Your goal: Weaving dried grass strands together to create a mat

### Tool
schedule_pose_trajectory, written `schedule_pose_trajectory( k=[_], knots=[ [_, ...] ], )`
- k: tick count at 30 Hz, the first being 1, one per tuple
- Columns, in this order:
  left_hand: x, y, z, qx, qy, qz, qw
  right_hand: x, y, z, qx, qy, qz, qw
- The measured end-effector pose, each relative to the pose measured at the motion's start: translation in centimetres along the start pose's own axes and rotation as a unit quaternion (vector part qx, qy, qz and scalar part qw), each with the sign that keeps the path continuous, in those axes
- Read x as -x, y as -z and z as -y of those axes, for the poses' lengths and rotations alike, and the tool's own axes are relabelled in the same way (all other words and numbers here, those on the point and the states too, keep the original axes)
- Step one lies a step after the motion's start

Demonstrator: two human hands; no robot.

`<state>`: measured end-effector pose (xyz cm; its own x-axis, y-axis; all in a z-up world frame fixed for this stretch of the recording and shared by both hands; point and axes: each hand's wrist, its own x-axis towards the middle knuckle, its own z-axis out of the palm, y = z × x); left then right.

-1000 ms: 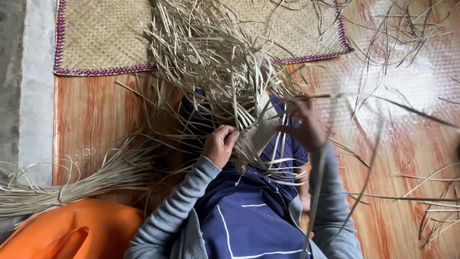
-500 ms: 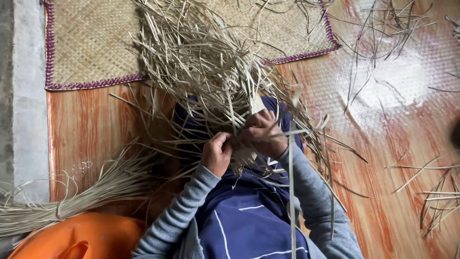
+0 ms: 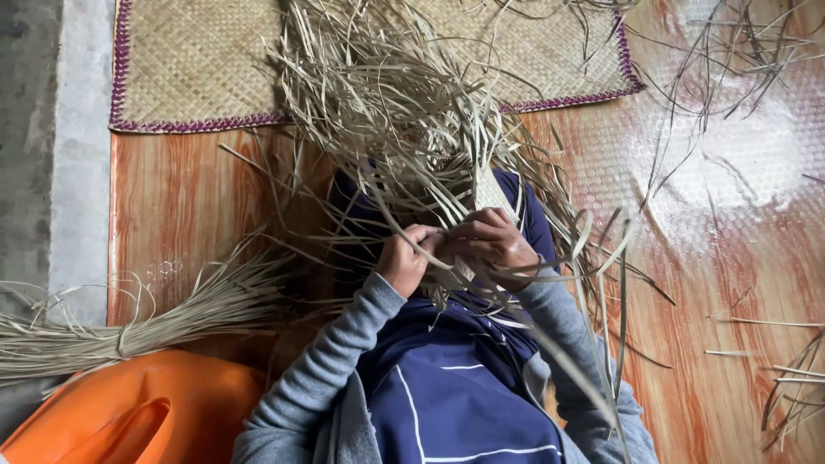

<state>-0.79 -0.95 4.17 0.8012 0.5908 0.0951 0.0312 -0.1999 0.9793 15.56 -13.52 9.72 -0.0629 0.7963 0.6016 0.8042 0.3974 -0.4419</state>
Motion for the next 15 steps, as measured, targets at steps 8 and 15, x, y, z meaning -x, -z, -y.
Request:
schedule_pose_trajectory(
  k=[8,15],
  knots=[
    [0.6,-0.5,-0.9,-0.078,0.023,-0.045,0.996,-2.4,-0.2,-0.2,-0.059,-0.132,0.0,0.989],
    [0.7,0.5,0.0,-0.073,0.023,-0.073,0.994,4.2,-5.5,-7.7,-0.116,-0.207,0.041,0.971]
  ],
)
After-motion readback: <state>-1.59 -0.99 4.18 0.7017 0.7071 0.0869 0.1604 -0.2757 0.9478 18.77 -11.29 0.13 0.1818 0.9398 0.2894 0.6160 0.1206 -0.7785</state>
